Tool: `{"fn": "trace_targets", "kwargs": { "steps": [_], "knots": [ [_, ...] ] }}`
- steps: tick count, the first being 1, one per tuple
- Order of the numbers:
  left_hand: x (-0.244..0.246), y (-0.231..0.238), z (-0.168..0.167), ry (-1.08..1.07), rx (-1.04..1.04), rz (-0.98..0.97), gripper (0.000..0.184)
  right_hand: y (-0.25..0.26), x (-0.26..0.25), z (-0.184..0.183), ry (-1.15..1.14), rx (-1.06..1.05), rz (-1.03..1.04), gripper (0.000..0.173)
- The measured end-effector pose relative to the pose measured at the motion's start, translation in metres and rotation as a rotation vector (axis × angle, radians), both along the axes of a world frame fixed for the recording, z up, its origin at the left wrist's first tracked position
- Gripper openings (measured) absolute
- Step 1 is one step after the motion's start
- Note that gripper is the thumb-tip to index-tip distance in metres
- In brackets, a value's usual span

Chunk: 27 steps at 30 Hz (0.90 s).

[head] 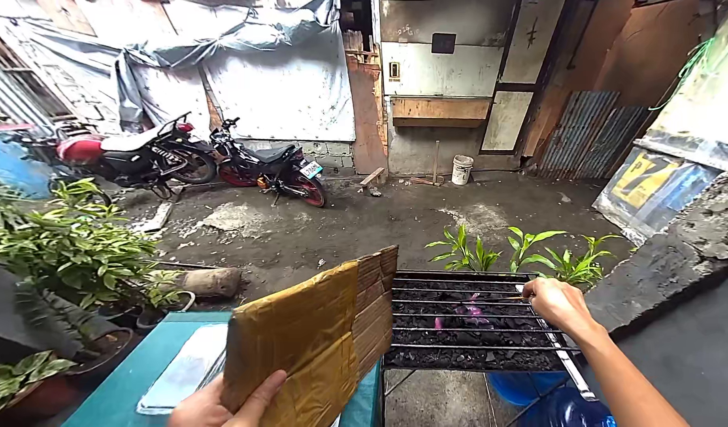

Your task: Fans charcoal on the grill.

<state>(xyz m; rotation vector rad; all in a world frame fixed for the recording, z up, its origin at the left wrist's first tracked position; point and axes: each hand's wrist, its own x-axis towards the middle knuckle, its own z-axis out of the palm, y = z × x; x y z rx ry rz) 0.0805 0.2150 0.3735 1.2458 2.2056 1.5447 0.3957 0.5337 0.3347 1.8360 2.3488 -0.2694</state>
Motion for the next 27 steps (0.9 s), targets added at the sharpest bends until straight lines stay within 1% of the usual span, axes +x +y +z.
{"fn": "trace_targets", "kwargs": {
  "steps": [4,7,10,15,18,22,25,27],
  "knots": [
    [0.004,0.005,0.0,-0.024,-0.018,-0.041,0.015,-0.002,-0.003,0.009,0.002,0.013,0.005,0.023],
    [0.004,0.007,0.0,0.008,-0.04,-0.041,0.017,-0.001,-0.017,0.011,-0.044,-0.025,0.019,0.025],
    [0.009,0.01,0.002,0.013,-0.043,-0.067,0.017,0.002,-0.033,0.012,-0.062,0.004,0.071,0.021],
    [0.01,0.01,0.0,-0.021,-0.041,-0.111,0.019,0.01,-0.047,0.027,-0.055,0.093,0.166,0.016],
    [0.007,0.01,-0.004,0.002,-0.032,-0.093,0.016,0.017,-0.056,0.032,-0.061,0.113,0.235,0.016],
    [0.005,0.009,-0.007,0.018,-0.04,-0.08,0.018,0.028,-0.074,0.032,-0.15,0.089,0.307,0.019],
    [0.004,0.006,-0.008,-0.006,-0.043,-0.08,0.021,0.021,-0.08,0.032,-0.162,0.13,0.306,0.02],
    [0.001,0.004,-0.01,-0.001,-0.036,-0.082,0.02,0.01,-0.075,0.031,-0.135,0.173,0.304,0.019]
  ]
}}
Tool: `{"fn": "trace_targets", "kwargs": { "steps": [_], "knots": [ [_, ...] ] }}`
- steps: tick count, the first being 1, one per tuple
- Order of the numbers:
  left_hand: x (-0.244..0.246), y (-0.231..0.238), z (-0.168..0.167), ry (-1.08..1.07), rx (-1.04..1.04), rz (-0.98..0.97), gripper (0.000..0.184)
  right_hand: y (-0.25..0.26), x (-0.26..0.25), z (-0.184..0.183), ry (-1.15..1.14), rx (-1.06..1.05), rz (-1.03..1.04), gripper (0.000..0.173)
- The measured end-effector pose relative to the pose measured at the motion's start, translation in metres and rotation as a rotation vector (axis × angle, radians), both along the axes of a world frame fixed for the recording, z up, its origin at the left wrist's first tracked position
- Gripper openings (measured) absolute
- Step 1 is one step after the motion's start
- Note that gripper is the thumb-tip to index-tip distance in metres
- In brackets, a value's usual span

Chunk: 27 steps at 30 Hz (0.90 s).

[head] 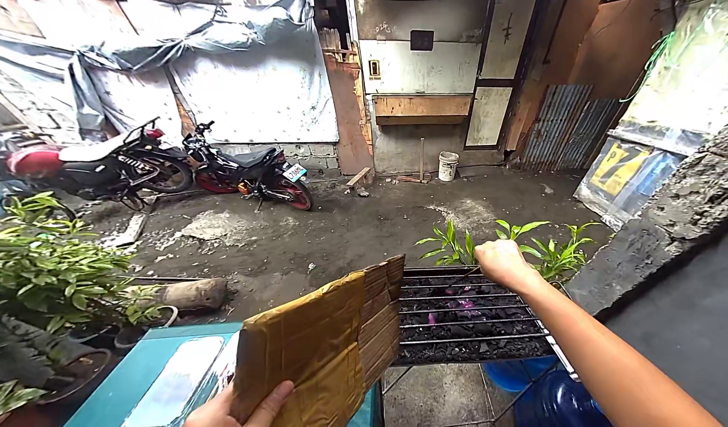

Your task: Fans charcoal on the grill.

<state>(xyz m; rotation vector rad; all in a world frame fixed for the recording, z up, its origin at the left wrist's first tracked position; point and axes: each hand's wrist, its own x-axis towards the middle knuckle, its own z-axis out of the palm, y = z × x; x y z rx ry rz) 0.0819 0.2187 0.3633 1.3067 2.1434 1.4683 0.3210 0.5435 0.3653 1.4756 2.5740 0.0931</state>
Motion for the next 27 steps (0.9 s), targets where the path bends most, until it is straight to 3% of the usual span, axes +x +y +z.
{"fn": "trace_targets", "kwargs": {
  "steps": [14,18,23,27],
  "knots": [
    [-0.005,0.0,0.001,-0.001,-0.009,0.021,0.021,-0.036,0.06,-0.053,0.193,0.052,-0.039,0.017],
    [-0.005,0.003,0.001,-0.001,-0.007,0.008,0.021,-0.049,0.059,-0.052,0.142,-0.005,-0.092,0.02],
    [-0.008,-0.001,0.0,0.004,-0.01,0.018,0.021,-0.063,0.067,-0.056,0.315,0.208,-0.016,0.017],
    [-0.005,0.0,0.001,-0.006,-0.01,0.009,0.022,-0.057,0.054,-0.057,0.314,0.219,-0.006,0.015]
  ]
}}
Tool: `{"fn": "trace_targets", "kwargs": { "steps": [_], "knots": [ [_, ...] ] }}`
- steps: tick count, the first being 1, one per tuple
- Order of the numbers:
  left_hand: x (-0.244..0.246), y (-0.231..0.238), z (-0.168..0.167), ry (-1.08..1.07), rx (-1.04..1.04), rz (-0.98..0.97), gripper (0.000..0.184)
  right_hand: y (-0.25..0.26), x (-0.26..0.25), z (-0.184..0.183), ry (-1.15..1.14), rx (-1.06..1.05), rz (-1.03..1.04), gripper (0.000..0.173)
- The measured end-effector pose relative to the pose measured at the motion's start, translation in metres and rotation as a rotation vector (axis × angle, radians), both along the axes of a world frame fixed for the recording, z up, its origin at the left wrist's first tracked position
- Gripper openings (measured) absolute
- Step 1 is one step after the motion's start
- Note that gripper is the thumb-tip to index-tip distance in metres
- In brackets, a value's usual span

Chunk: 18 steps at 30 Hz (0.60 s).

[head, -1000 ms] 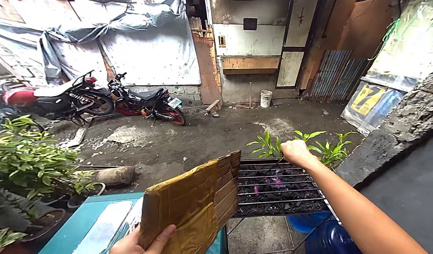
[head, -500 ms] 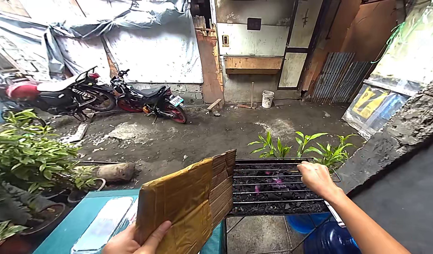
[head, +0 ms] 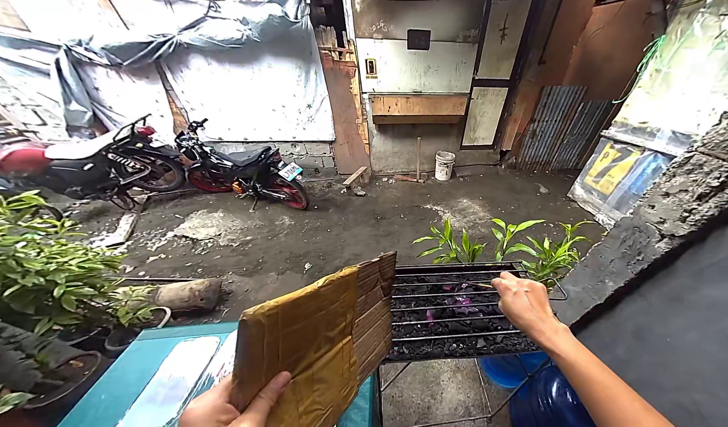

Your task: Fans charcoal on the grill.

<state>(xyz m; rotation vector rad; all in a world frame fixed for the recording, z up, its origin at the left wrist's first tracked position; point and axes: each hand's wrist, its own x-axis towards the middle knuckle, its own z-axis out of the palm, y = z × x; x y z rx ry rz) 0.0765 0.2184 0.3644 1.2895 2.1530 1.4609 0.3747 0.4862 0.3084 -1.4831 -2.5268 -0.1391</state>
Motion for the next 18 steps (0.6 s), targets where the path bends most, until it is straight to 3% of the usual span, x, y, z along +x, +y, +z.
{"fn": "trace_targets", "kwargs": {
  "steps": [4,8,11,15,18],
  "knots": [
    [0.002,0.001,0.0,-0.026,0.012,-0.022,0.023,0.017,-0.03,0.013,-0.111,-0.181,-0.028,0.021],
    [0.001,0.0,-0.001,-0.023,0.015,-0.022,0.024,0.046,-0.052,0.019,-0.082,-0.091,0.141,0.024],
    [-0.002,-0.004,-0.002,0.006,0.013,-0.017,0.022,0.077,-0.066,0.04,-0.207,-0.112,0.235,0.027],
    [-0.008,-0.012,-0.007,0.01,0.038,-0.001,0.017,0.099,-0.081,0.067,-0.411,-0.11,0.229,0.028],
    [-0.016,-0.02,-0.01,-0.038,0.061,0.031,0.016,0.086,-0.077,0.081,-0.352,-0.093,0.15,0.026]
  ]
}}
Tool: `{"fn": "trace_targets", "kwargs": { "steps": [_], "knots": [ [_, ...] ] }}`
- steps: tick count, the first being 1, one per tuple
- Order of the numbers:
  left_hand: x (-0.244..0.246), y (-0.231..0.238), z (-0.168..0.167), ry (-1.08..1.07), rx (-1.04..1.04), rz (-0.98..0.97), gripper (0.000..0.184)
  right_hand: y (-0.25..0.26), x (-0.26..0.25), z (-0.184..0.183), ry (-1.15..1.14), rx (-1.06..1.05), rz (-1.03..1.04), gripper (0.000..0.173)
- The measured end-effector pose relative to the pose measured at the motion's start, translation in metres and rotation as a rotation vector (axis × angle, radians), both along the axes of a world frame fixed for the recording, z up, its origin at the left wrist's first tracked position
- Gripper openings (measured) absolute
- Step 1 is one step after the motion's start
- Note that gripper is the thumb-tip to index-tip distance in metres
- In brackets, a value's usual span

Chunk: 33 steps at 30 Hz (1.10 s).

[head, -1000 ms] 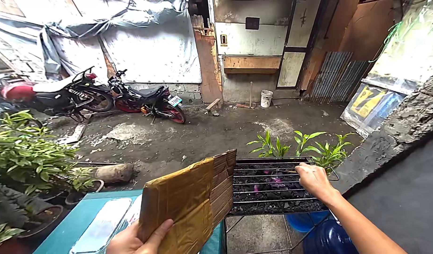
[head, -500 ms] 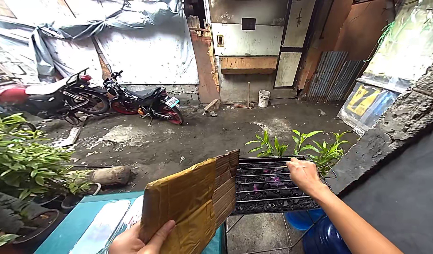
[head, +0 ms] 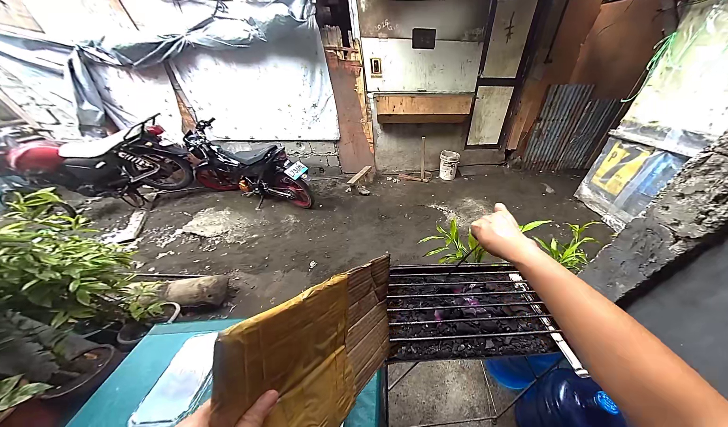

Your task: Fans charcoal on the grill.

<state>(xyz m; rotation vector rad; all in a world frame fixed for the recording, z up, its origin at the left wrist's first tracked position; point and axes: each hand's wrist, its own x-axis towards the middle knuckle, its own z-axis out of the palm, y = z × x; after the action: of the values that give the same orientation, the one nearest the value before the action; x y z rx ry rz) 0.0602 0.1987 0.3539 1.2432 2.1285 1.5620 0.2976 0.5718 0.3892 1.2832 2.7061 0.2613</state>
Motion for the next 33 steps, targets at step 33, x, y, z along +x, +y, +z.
{"fn": "trace_targets", "kwargs": {
  "steps": [33],
  "knots": [
    [-0.008,0.011,-0.004,0.016,-0.063,0.003,0.022,-0.066,0.019,-0.046,0.091,0.047,0.063,0.021]
  ]
}}
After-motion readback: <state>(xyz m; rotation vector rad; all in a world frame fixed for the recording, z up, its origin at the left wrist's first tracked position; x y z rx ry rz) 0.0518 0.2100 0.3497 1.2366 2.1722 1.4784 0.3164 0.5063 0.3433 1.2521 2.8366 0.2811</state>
